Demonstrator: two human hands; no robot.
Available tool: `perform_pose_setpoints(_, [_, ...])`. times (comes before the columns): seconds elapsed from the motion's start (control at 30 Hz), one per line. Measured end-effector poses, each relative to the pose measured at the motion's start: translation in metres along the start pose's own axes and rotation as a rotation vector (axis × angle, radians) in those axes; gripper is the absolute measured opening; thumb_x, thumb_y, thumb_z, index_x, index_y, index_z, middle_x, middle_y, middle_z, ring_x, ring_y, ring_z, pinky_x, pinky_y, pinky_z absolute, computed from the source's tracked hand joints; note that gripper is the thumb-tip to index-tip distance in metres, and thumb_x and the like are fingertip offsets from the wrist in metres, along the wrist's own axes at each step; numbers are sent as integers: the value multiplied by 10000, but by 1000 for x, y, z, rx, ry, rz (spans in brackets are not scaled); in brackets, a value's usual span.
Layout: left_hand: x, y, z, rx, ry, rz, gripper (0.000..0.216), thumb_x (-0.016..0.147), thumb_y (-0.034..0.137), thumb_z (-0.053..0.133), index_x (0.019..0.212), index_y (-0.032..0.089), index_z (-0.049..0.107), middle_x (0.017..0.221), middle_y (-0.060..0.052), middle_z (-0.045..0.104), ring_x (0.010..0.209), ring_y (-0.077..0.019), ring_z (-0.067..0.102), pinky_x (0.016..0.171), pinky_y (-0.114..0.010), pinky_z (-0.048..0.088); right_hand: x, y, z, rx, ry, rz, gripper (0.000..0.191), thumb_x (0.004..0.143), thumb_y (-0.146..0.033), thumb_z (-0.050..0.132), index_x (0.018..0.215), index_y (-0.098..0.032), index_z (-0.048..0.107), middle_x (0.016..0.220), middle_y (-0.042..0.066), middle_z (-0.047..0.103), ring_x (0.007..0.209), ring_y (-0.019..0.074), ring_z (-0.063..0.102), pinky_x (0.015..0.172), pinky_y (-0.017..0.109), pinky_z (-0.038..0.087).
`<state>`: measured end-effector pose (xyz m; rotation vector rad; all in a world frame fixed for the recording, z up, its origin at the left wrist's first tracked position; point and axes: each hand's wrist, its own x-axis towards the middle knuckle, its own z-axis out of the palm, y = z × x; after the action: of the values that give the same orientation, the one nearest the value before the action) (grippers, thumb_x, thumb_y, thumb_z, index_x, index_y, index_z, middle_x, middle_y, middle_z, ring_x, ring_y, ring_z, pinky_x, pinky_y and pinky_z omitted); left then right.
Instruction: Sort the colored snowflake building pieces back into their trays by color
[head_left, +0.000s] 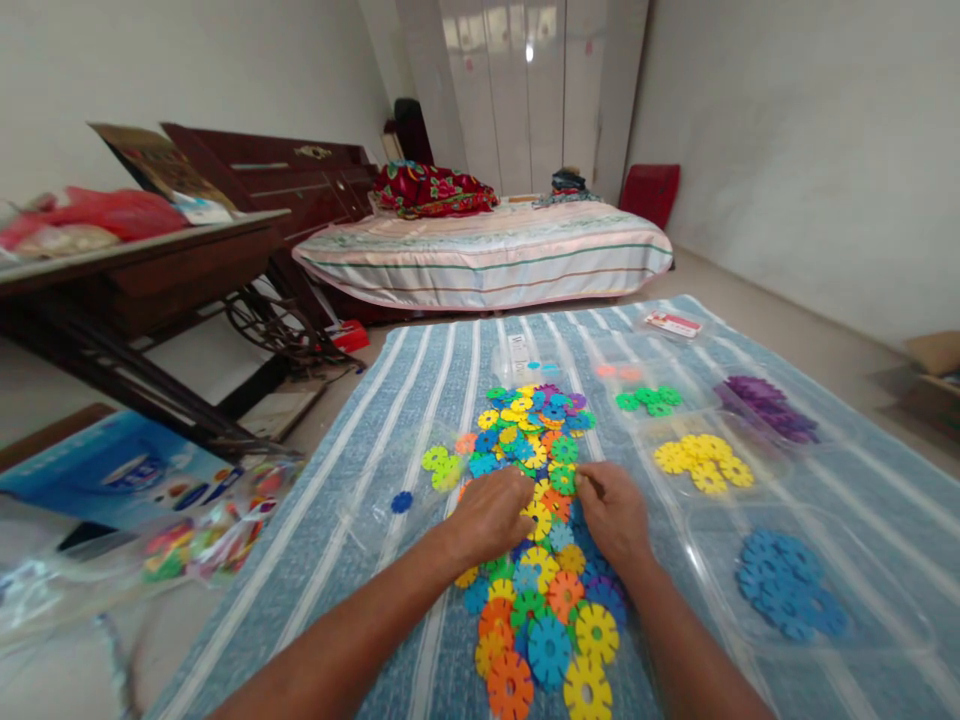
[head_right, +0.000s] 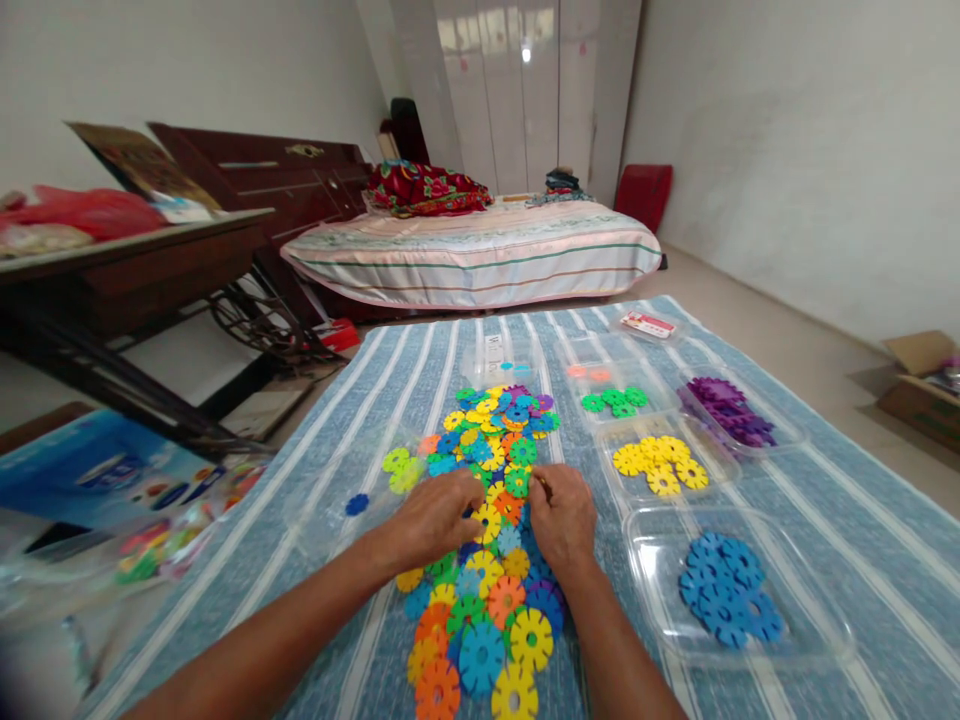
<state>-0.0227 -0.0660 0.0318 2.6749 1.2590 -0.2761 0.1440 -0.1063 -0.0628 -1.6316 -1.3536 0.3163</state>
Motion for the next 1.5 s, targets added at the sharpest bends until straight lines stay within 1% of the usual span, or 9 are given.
perform_pose_setpoints(0.27, [1,-2,7,-88,14,39,186,671,219,560,857,216,556,867,-11,602,803,-184,549,617,-255,355,1,2,0,-13,-8,2,250,822,-326,452,815,-199,668,815,38,654,833,205,558,755,321,399])
perform_pose_setpoints(0.4, [2,-1,4,-183,31,40,126,621,166,570,740,196,539,750,15,566,671,-136,499,541,-232,286,1,2,0,-15,-10,3,254,822,-326,449,808,-198,667,813,39,653,832,205,558,755,320,398])
perform_pose_setpoints(0.53, [5,-9,-4,-421,-92,21,103,623,161,578,583,172,483,552,50,483,532,-94,438,480,-211,252,1,2,0,-23,1,-3,251,819,-325,449,800,-202,668,818,40,655,831,202,553,758,317,398])
perform_pose_setpoints(0.67, [13,-17,-12,-746,-203,-10,141,635,211,604,581,170,481,471,71,477,455,-90,476,446,-194,303,1,1,-1,-26,9,-10,257,819,-324,441,788,-201,664,815,40,654,823,197,552,761,313,398])
perform_pose_setpoints(0.83, [39,16,-29,-1067,-56,-10,123,653,221,623,633,152,523,481,58,524,446,-81,522,466,-183,374,0,-1,-3,-58,2,10,258,810,-330,435,766,-190,649,746,38,627,771,195,545,695,297,389])
perform_pose_setpoints(0.93, [53,43,-40,-1288,44,36,170,700,226,606,840,141,560,616,18,613,538,-100,580,542,-217,447,1,-2,-5,-79,-23,7,269,816,-327,422,721,-196,636,690,27,595,718,184,529,641,281,370])
perform_pose_setpoints(1.07, [50,46,-40,-925,66,134,110,696,191,591,793,146,615,645,24,608,621,-114,568,584,-216,429,1,-1,-6,-80,-20,-7,273,814,-333,427,695,-197,631,684,24,594,706,179,518,635,280,360])
perform_pose_setpoints(1.27, [2,20,-20,-188,-155,198,60,639,129,563,619,175,597,670,-1,615,696,-167,574,586,-233,375,1,1,-4,-41,-10,-9,235,809,-319,462,774,-196,659,799,37,647,806,190,549,742,302,391])
perform_pose_setpoints(1.5, [-16,13,0,-152,-118,195,65,637,144,556,664,191,591,749,-3,619,730,-161,561,593,-227,362,1,4,-3,-43,-8,-39,244,816,-322,457,802,-202,668,812,34,652,819,187,558,754,301,402])
